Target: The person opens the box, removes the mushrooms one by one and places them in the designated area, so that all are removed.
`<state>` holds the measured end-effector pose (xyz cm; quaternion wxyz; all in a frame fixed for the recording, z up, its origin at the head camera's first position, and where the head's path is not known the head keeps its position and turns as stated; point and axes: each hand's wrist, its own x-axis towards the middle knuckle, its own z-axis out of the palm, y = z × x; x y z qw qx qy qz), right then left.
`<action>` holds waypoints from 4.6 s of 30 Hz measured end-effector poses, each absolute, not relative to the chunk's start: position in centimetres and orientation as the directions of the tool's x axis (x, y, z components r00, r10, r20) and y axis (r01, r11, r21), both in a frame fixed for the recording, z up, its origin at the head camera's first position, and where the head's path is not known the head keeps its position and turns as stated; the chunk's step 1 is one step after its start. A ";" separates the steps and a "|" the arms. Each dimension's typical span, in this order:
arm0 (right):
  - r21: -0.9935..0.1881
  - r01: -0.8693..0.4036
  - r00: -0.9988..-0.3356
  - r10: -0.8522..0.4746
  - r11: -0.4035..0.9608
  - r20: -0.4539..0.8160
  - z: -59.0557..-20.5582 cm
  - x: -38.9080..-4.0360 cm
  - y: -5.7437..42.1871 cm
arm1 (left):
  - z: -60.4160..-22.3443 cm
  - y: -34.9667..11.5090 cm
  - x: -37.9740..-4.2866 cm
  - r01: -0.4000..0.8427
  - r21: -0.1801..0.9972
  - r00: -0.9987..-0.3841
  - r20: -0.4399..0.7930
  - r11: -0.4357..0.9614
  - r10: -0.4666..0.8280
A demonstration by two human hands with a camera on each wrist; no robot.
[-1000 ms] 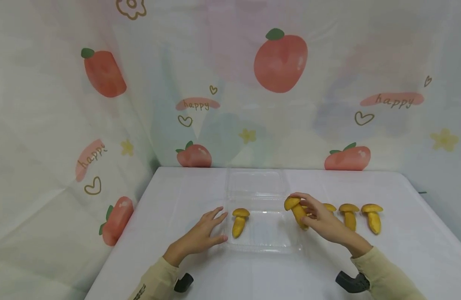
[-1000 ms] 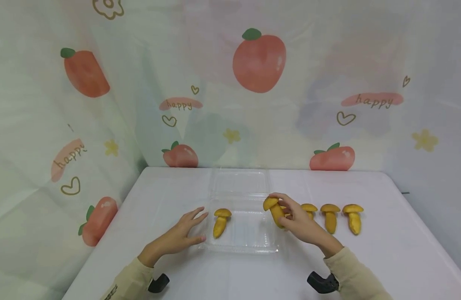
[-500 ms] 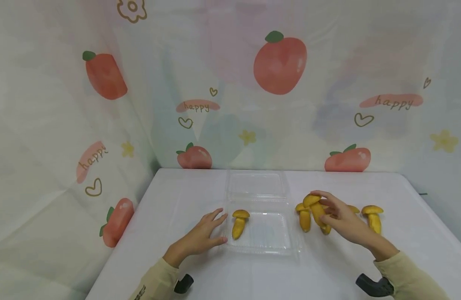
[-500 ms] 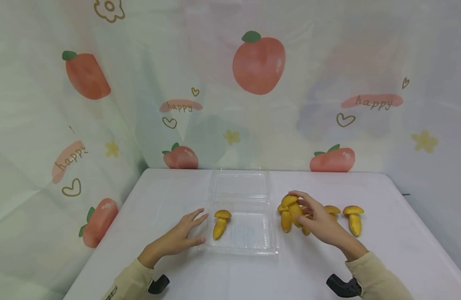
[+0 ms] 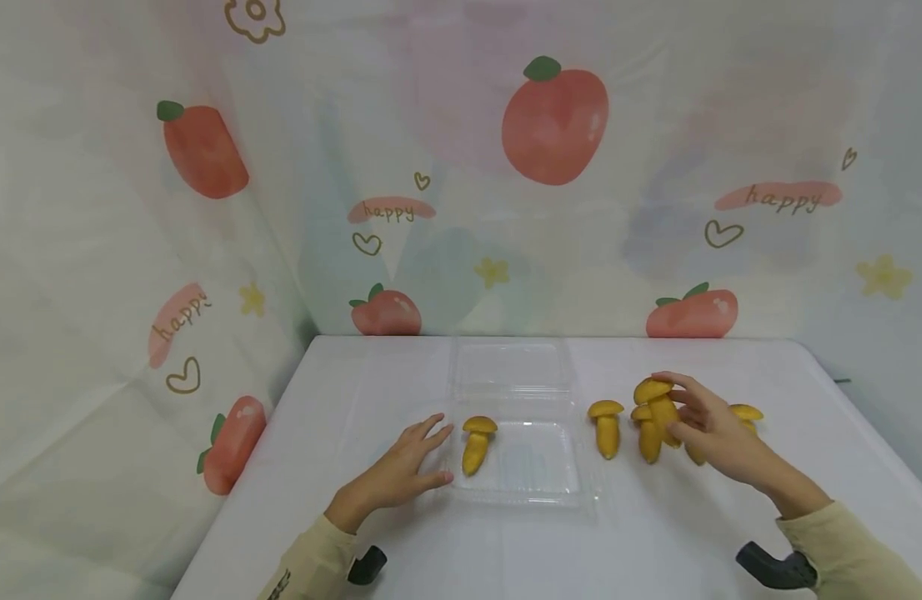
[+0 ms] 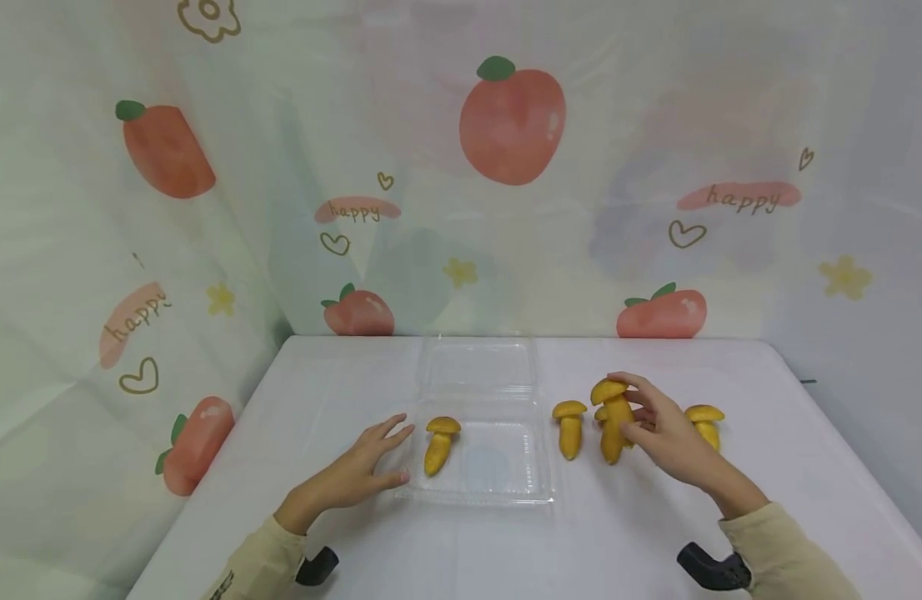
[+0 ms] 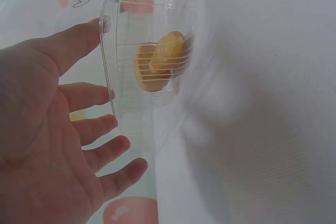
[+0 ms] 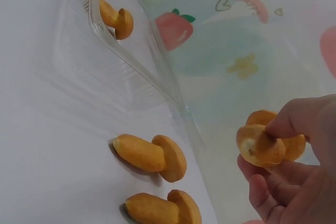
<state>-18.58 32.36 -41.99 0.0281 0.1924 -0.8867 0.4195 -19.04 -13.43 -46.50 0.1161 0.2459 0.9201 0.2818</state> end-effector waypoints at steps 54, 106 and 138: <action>-0.665 -0.133 -0.989 -0.057 0.735 0.136 -45.5 -19.2 42.8 | -47.0 -13.7 -19.4 0.405 0.591 -0.842 -0.057 0.698 0.536; -0.672 0.152 -0.974 0.223 0.725 0.020 -52.5 -20.8 50.8 | -46.6 -13.8 -19.3 0.402 0.581 -0.845 -0.062 0.708 0.531; -0.598 0.181 -0.981 0.185 0.781 -0.057 -52.3 -21.0 50.1 | -46.7 -13.9 -19.5 0.391 0.588 -0.843 -0.079 0.708 0.531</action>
